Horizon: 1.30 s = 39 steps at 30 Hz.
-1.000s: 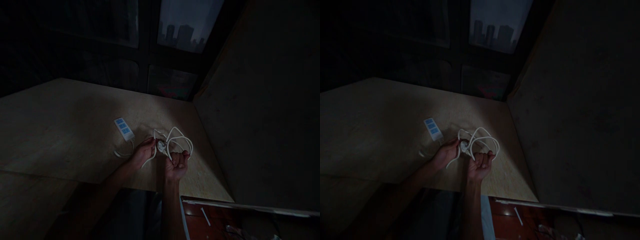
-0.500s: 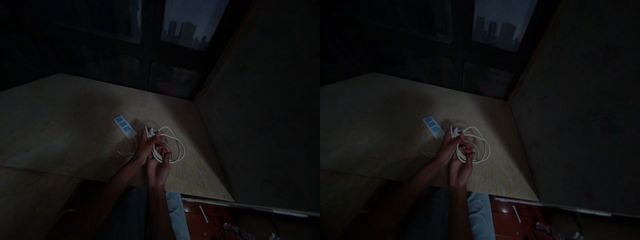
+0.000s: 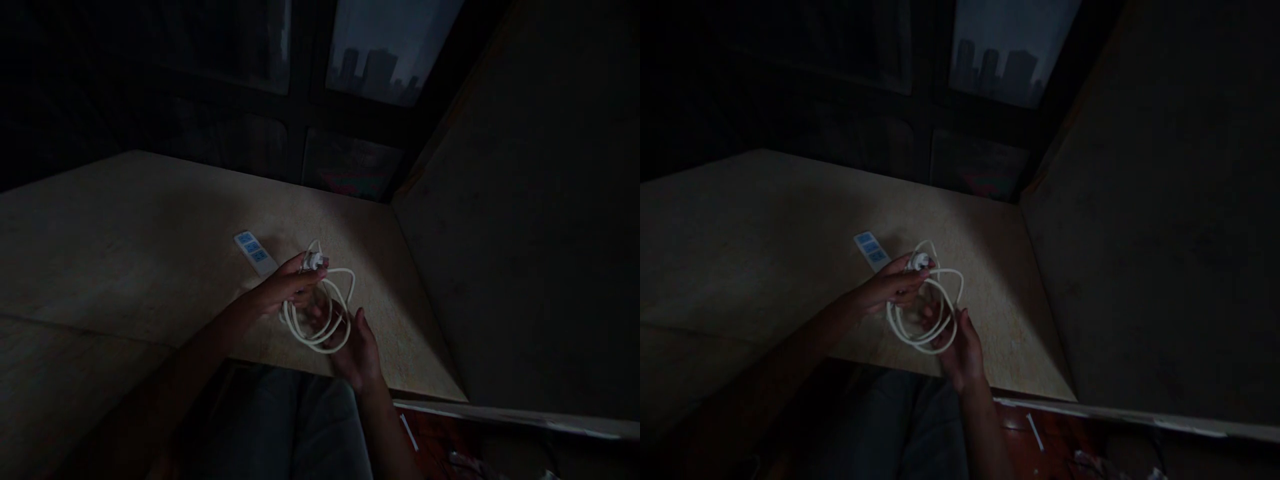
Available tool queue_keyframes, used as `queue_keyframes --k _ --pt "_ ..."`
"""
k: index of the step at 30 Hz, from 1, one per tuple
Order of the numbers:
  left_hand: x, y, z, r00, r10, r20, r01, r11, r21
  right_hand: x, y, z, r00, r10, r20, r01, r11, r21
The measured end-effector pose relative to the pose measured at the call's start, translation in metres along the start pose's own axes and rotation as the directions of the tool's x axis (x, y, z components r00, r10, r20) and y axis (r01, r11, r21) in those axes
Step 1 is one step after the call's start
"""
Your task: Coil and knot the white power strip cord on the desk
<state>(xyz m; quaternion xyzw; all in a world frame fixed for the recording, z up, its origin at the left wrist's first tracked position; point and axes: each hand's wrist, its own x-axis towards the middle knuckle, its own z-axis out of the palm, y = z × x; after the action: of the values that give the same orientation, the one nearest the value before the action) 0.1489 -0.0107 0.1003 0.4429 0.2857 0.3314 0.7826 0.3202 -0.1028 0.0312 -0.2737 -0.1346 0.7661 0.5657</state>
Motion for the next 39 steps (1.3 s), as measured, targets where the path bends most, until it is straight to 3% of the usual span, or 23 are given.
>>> queue_keyframes --k 5,9,12,14,16,20,24,28,30,33,37,39 --pt "-0.009 0.013 -0.004 0.939 -0.216 0.269 0.187 0.974 0.131 0.031 -0.042 0.001 0.975 0.097 0.201 -0.045 0.967 -0.249" --pt "-0.007 0.016 -0.008 0.878 -0.324 0.352 0.288 0.946 0.152 0.052 -0.048 0.012 0.989 -0.014 0.148 0.063 0.942 -0.331" --pt "-0.005 0.019 -0.010 0.917 -0.305 0.257 0.284 0.952 0.117 0.062 -0.048 0.016 0.993 -0.088 0.079 0.112 0.920 -0.377" --pt "-0.004 0.020 -0.011 0.970 -0.212 0.117 0.206 0.976 0.064 0.061 -0.048 0.012 0.992 -0.125 0.026 0.124 0.901 -0.415" --pt "-0.003 0.022 -0.013 0.992 -0.123 -0.023 0.123 0.992 0.036 0.054 -0.048 0.004 0.988 -0.151 -0.033 0.121 0.888 -0.444" --pt "0.002 0.017 -0.011 0.978 -0.031 -0.206 0.043 0.998 0.054 0.029 -0.042 -0.010 0.990 -0.136 -0.030 0.105 0.869 -0.483" --pt "0.009 0.003 -0.006 0.924 0.048 -0.379 -0.012 0.995 0.095 0.011 -0.033 -0.020 0.993 -0.107 -0.054 0.069 0.874 -0.480" --pt "0.010 -0.003 -0.003 0.933 0.017 -0.360 0.014 0.996 0.082 0.009 -0.037 -0.028 0.986 -0.142 -0.092 0.078 0.864 -0.497" --pt "0.009 -0.002 -0.002 0.947 -0.019 -0.322 0.051 0.995 0.090 0.012 -0.045 -0.029 0.956 -0.276 -0.098 0.167 0.789 -0.591" --pt "0.007 0.000 0.002 0.968 -0.062 -0.241 0.091 0.989 0.113 0.019 -0.057 -0.021 0.913 -0.407 0.032 0.273 0.550 -0.789" --pt "0.007 0.002 0.015 0.986 -0.115 -0.122 0.131 0.983 0.128 0.037 -0.059 0.000 0.910 -0.325 0.258 0.323 0.165 -0.932" --pt "0.007 0.003 0.020 0.987 -0.133 -0.095 0.144 0.983 0.118 0.046 -0.057 0.009 0.905 -0.284 0.317 0.339 0.028 -0.941"
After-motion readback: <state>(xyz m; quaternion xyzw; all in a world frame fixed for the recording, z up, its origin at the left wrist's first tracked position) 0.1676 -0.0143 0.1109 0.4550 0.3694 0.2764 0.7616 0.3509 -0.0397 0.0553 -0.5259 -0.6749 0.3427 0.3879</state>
